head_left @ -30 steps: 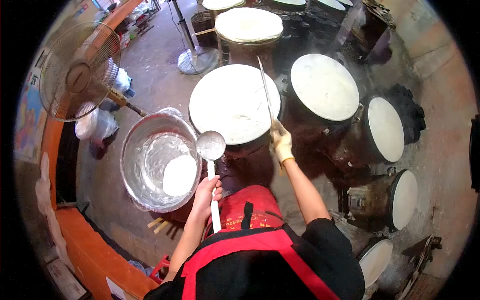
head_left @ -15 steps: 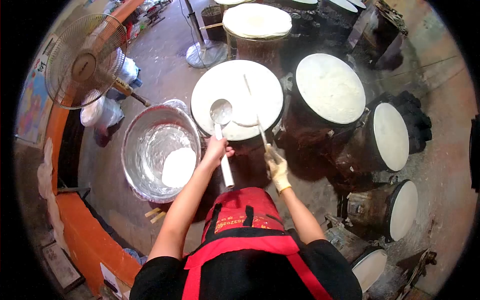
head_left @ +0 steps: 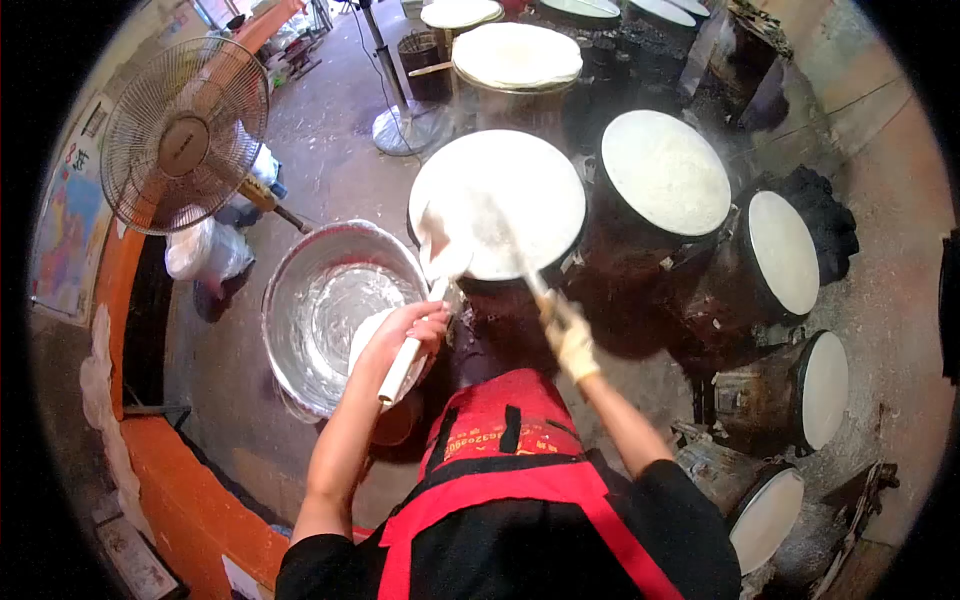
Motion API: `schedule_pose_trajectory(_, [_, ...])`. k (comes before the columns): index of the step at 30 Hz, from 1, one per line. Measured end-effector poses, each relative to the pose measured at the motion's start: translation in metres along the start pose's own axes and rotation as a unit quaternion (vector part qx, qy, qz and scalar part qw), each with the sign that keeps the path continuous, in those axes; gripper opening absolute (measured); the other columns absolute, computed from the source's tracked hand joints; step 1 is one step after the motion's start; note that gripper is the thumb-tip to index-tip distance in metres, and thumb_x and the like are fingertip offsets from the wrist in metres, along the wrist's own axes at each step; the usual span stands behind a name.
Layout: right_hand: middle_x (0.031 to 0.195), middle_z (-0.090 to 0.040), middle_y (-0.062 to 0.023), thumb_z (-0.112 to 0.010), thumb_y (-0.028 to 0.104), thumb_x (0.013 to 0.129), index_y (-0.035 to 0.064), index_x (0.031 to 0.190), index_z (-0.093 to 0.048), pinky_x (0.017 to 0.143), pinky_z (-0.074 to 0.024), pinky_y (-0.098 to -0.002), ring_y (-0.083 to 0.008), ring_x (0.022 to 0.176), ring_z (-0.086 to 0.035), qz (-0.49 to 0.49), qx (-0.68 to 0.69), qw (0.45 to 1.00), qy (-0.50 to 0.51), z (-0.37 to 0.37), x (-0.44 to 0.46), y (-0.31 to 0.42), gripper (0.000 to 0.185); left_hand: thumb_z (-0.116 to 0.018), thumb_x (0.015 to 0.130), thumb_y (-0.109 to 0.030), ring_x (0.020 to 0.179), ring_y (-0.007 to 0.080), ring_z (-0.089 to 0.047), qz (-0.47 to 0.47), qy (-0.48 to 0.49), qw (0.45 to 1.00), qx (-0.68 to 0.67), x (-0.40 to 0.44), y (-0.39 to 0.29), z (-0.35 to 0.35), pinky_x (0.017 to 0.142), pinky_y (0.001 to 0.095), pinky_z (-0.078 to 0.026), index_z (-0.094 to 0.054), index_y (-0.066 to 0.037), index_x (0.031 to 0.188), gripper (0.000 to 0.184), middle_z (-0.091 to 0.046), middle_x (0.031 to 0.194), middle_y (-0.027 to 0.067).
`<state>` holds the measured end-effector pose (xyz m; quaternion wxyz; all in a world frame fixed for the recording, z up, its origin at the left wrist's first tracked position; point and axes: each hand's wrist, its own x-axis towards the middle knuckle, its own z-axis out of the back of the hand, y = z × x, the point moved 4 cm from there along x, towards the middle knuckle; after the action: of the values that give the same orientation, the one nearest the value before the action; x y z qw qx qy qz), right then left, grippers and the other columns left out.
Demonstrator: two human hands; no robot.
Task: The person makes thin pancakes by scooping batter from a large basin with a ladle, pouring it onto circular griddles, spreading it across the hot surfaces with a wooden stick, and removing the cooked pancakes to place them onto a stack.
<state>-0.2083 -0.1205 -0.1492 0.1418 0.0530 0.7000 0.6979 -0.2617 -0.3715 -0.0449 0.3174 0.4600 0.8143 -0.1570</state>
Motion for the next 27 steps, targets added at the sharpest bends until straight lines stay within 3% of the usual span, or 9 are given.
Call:
schedule_pose_trajectory(4, [0.114, -0.061, -0.0101, -0.062, 0.021, 0.084, 0.0156, 0.121, -0.056, 0.085, -0.0463, -0.0273, -0.0182, 0.102, -0.06, 0.001, -0.245, 0.967, 0.066, -0.023, -0.043, 0.002, 0.038, -0.044, 0.092, -0.01, 0.043, 0.0047, -0.035, -0.065, -0.11, 0.974, 0.189, -0.015, -0.017, 0.038, 0.031, 0.017, -0.029, -0.042, 0.001, 0.09, 0.011, -0.04, 0.064, 0.0004])
schedule_pose_trajectory(7, [0.114, -0.061, -0.0088, -0.059, 0.008, 0.085, 0.0019, 0.12, -0.055, 0.088, -0.0418, -0.024, -0.0104, 0.1, -0.054, 0.016, -0.053, 0.99, -0.13, -0.007, -0.037, -0.024, 0.035, -0.046, 0.09, -0.013, 0.043, 0.0088, -0.04, -0.284, -0.213, 0.779, 0.517, -0.049, -0.007, 0.046, 0.034, 0.0227, -0.032, -0.04, -0.005, 0.093, 0.011, -0.044, 0.062, 0.0013])
schedule_pose_trajectory(13, [0.112, -0.061, -0.0094, -0.06, 0.014, 0.085, -0.0036, 0.114, -0.057, 0.088, -0.0453, -0.0295, -0.0167, 0.1, -0.059, -0.064, -0.293, 0.953, 0.046, -0.035, -0.135, 0.002, 0.034, -0.047, 0.091, -0.012, 0.043, 0.0058, -0.034, -0.021, -0.071, 0.883, 0.463, -0.038, 0.017, 0.032, 0.032, 0.0207, -0.026, -0.038, -0.008, 0.086, 0.011, -0.04, 0.062, -0.0009])
schedule_pose_trajectory(16, [0.125, -0.052, -0.0147, -0.06, 0.016, 0.085, -0.0073, 0.122, -0.047, 0.091, -0.0436, -0.0313, -0.0214, 0.114, -0.051, -0.026, 0.129, 0.967, -0.216, -0.001, -0.176, -0.034, 0.045, -0.047, 0.091, -0.009, 0.043, 0.004, -0.031, 0.106, -0.027, 0.914, 0.391, -0.015, 0.047, 0.018, 0.032, 0.018, -0.022, -0.037, -0.008, 0.081, 0.014, -0.039, 0.062, -0.0007])
schedule_pose_trajectory(18, [0.112, -0.056, -0.0072, -0.052, -0.009, 0.08, 0.0011, 0.124, -0.047, 0.07, -0.0503, -0.0213, -0.0122, 0.083, -0.058, -0.035, 0.207, 0.908, -0.364, 0.039, -0.204, -0.058, 0.045, -0.047, 0.091, -0.009, 0.043, 0.0035, -0.031, 0.147, -0.009, 0.888, 0.436, 0.002, 0.071, 0.011, 0.032, 0.0163, -0.022, -0.037, -0.007, 0.079, 0.015, -0.039, 0.063, 0.0])
schedule_pose_trajectory(20, [0.091, -0.058, -0.0029, -0.052, -0.002, 0.084, 0.0017, 0.112, -0.053, 0.049, -0.0445, -0.0188, -0.0067, 0.064, -0.053, -0.087, 0.333, 0.844, -0.411, 0.06, -0.24, -0.062, 0.028, -0.046, 0.092, -0.011, 0.041, 0.0027, -0.029, 0.22, -0.006, 0.868, 0.446, 0.022, 0.085, 0.007, 0.032, 0.0163, -0.022, -0.038, -0.007, 0.076, 0.018, -0.037, 0.059, -0.0008])
schedule_pose_trajectory(22, [0.079, -0.058, -0.0038, -0.051, 0.01, 0.085, 0.0079, 0.104, -0.056, 0.046, -0.0423, -0.0244, -0.0096, 0.058, -0.051, -0.093, 0.067, 0.887, -0.446, 0.078, -0.281, -0.059, 0.02, -0.045, 0.092, -0.012, 0.039, 0.0026, -0.028, 0.283, 0.009, 0.832, 0.477, 0.037, 0.12, -0.007, 0.031, 0.0163, -0.023, -0.039, -0.007, 0.077, 0.017, -0.035, 0.056, -0.0016])
schedule_pose_trajectory(25, [0.07, -0.06, -0.0108, -0.055, 0.018, 0.083, 0.0095, 0.1, -0.058, 0.052, -0.045, -0.0339, -0.0183, 0.058, -0.057, -0.185, -0.299, 0.79, -0.502, 0.079, -0.346, -0.033, 0.019, -0.044, 0.093, -0.012, 0.041, 0.0034, -0.029, 0.386, -0.025, 0.797, 0.463, 0.065, 0.148, -0.018, 0.031, 0.0155, -0.025, -0.043, -0.004, 0.084, 0.012, -0.038, 0.059, 0.0003])
schedule_pose_trajectory(27, [0.072, -0.06, -0.0169, -0.057, 0.019, 0.082, 0.0067, 0.098, -0.058, 0.058, -0.0475, -0.038, -0.0266, 0.066, -0.06, -0.254, -0.277, 0.746, -0.55, 0.083, -0.396, -0.054, 0.021, -0.043, 0.093, -0.009, 0.047, 0.0052, -0.034, 0.426, -0.004, 0.793, 0.435, 0.068, 0.18, -0.031, 0.032, 0.0151, -0.028, -0.046, 0.002, 0.097, 0.013, -0.043, 0.071, 0.0049])
